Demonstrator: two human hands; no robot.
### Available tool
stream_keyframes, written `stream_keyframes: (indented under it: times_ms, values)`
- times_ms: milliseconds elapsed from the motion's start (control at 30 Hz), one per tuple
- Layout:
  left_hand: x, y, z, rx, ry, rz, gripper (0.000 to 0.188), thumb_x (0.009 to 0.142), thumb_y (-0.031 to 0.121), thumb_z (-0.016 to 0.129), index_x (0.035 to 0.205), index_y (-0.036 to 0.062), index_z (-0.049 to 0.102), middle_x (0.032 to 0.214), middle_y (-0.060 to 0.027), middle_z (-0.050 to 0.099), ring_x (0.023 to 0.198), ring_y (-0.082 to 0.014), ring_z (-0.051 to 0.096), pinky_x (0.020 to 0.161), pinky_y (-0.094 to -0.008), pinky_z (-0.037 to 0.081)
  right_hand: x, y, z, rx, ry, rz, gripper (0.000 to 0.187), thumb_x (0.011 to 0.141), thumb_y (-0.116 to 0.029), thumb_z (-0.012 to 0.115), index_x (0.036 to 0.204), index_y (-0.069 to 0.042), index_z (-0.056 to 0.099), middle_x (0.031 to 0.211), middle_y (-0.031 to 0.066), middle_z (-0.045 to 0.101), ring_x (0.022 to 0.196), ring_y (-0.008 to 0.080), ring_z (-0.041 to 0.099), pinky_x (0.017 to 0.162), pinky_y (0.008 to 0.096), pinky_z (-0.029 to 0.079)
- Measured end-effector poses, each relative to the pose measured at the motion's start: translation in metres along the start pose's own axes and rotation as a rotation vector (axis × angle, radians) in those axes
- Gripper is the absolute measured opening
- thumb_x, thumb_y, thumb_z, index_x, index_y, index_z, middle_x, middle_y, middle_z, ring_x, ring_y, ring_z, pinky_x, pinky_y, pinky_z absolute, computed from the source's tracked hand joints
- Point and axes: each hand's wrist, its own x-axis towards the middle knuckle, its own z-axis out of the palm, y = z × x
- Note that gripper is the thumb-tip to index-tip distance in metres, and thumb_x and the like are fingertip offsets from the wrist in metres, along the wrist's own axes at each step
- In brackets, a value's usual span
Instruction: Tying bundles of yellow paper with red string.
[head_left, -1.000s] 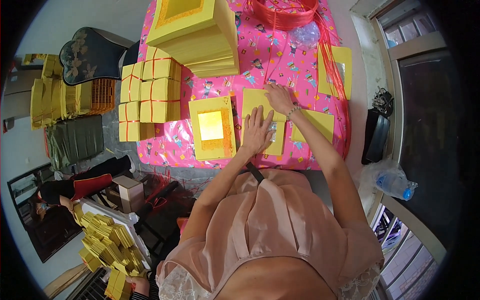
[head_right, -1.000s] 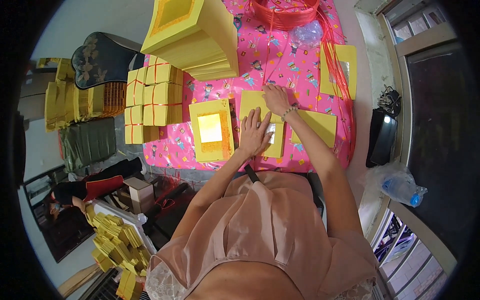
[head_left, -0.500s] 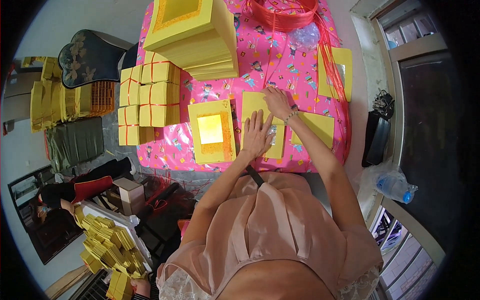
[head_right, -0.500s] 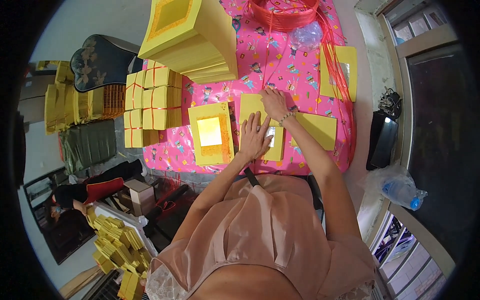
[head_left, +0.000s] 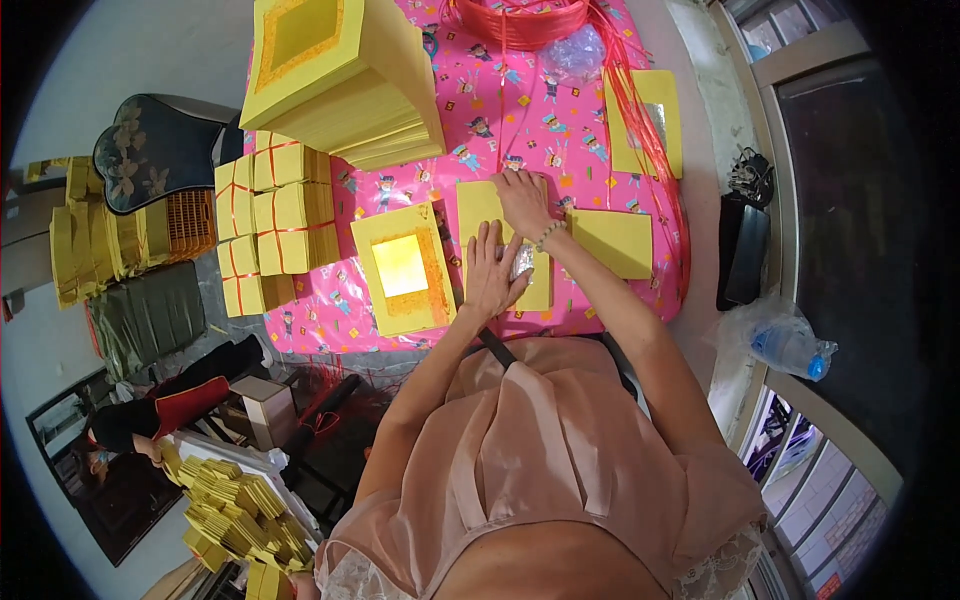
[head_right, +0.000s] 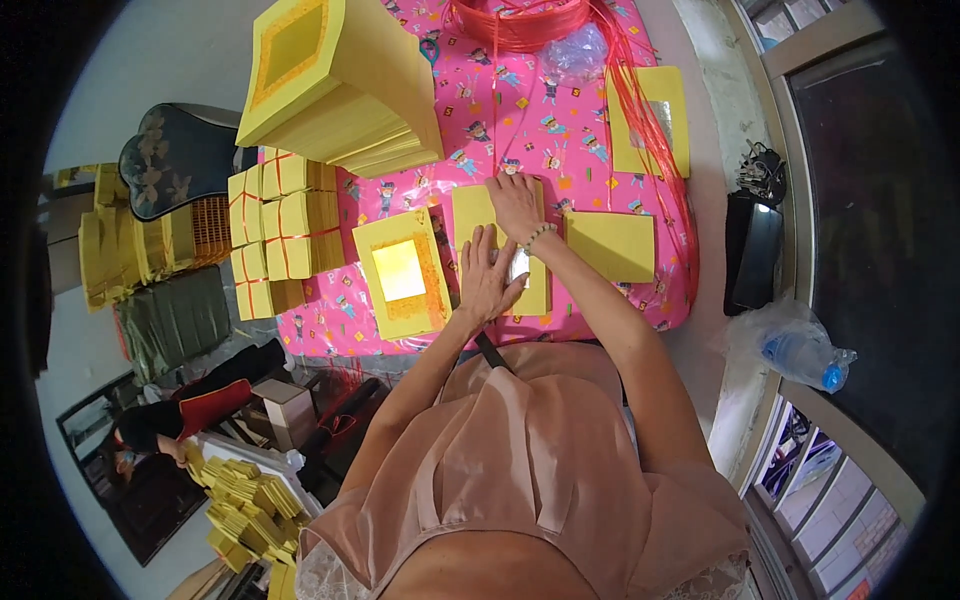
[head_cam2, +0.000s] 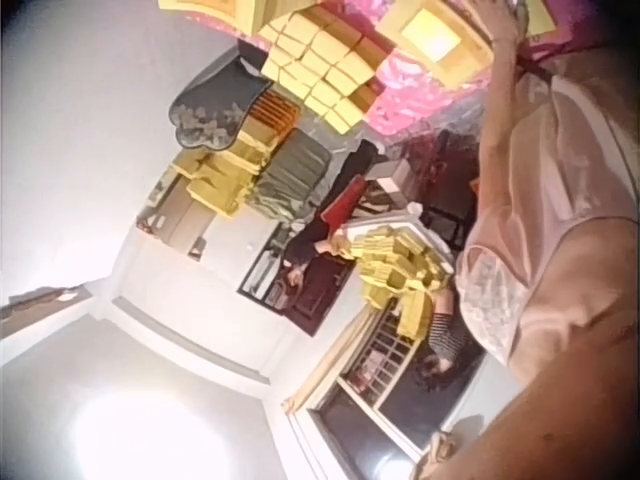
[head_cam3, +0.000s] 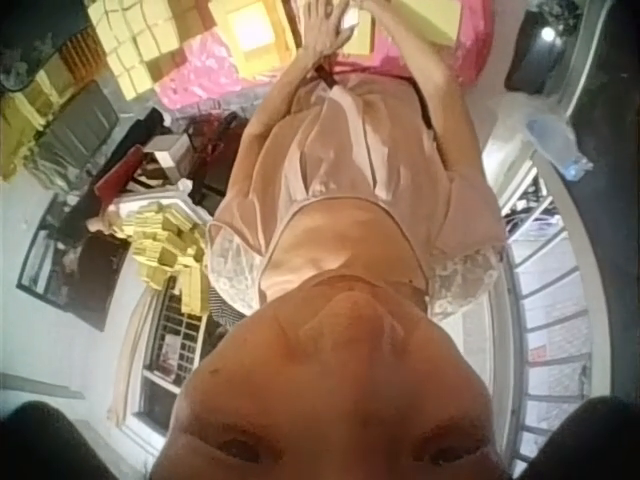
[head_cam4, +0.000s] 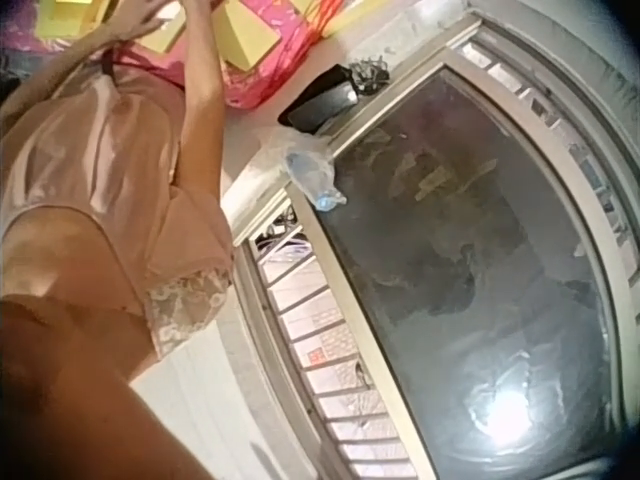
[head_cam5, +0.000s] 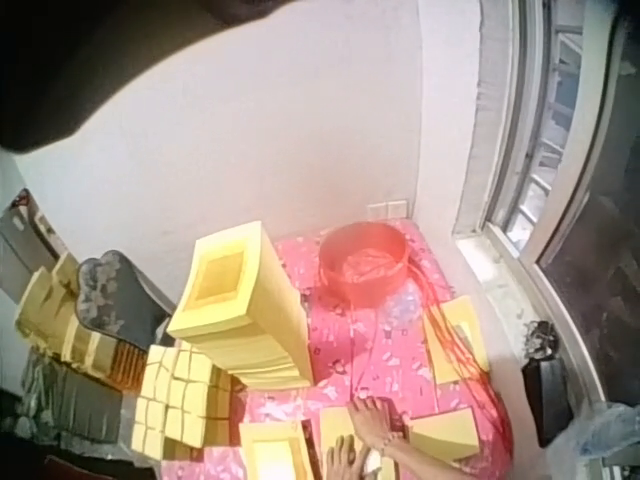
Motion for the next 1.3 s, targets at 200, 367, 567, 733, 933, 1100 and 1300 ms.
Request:
stream_keyframes:
  times_ms: [200,367,567,733,933,1100,1300]
  values:
    - [-0.001,-0.001,0.004,0.014,-0.007,0.021,0.070,0.083,0.045,0.061,0.142,0.0111,0.042,0.149,-0.0290,0.022,0.139,-0.0475,0.018,0.111,-0.0596,0.017,-0.004,0.001,-0.004,0.086,0.071,-0.007,0.035,0.085,-0.007,0.057,0.121,-0.006,0.055,0.113,0.0120,0.057,0.108,0.0290,0.052,0.096,0.0435,0.035]
    - [-0.005,-0.004,0.005,0.020,-0.002,0.005,0.073,0.083,0.045,0.061,0.144,0.0119,0.039,0.150,-0.0283,0.022,0.140,-0.0480,0.016,0.111,-0.0597,0.016,-0.030,-0.019,-0.040,0.113,0.279,0.121,0.033,0.083,-0.009,0.060,0.115,-0.004,0.055,0.110,0.0153,0.053,0.102,0.0313,0.053,0.089,0.0443,0.038]
    - [-0.003,0.000,0.002,-0.027,-0.011,0.002,0.079,0.082,0.044,0.062,0.149,0.0160,0.031,0.151,-0.0266,0.020,0.140,-0.0473,0.016,0.111,-0.0595,0.016,-0.073,-0.014,-0.055,0.050,0.123,0.349,0.037,0.083,-0.009,0.059,0.118,-0.001,0.051,0.103,0.0172,0.051,0.099,0.0330,0.055,0.082,0.0437,0.041]
    - [-0.001,0.000,0.001,-0.023,-0.002,0.007,0.079,0.082,0.043,0.062,0.149,0.0160,0.031,0.151,-0.0258,0.020,0.140,-0.0472,0.016,0.111,-0.0594,0.016,-0.085,-0.009,-0.038,0.068,0.098,0.386,0.030,0.085,-0.007,0.053,0.115,-0.002,0.050,0.104,0.0185,0.050,0.091,0.0350,0.059,0.080,0.0431,0.042]
    - [-0.002,0.001,0.001,0.033,-0.015,0.002,0.081,0.082,0.046,0.060,0.150,0.0170,0.028,0.151,-0.0259,0.021,0.140,-0.0458,0.017,0.112,-0.0575,0.017,-0.087,-0.005,-0.036,0.098,0.105,0.319,0.030,0.084,-0.002,0.053,0.114,-0.003,0.051,0.105,0.0176,0.050,0.091,0.0339,0.059,0.079,0.0427,0.043]
    - [-0.001,0.000,0.004,0.049,-0.019,-0.005,0.082,0.082,0.047,0.060,0.151,0.0170,0.027,0.152,-0.0260,0.019,0.141,-0.0458,0.016,0.112,-0.0574,0.016,-0.087,-0.004,-0.035,0.116,0.135,0.282,0.029,0.083,-0.001,0.052,0.112,-0.004,0.052,0.104,0.0168,0.050,0.094,0.0328,0.058,0.078,0.0423,0.043]
    - [-0.003,-0.001,0.006,0.043,-0.019,-0.004,0.082,0.082,0.048,0.059,0.151,0.0175,0.026,0.153,-0.0260,0.019,0.141,-0.0458,0.015,0.113,-0.0577,0.015,-0.088,-0.003,-0.034,0.128,0.141,0.263,0.024,0.083,-0.002,0.053,0.107,-0.004,0.052,0.102,0.0157,0.050,0.094,0.0323,0.056,0.078,0.0408,0.042]
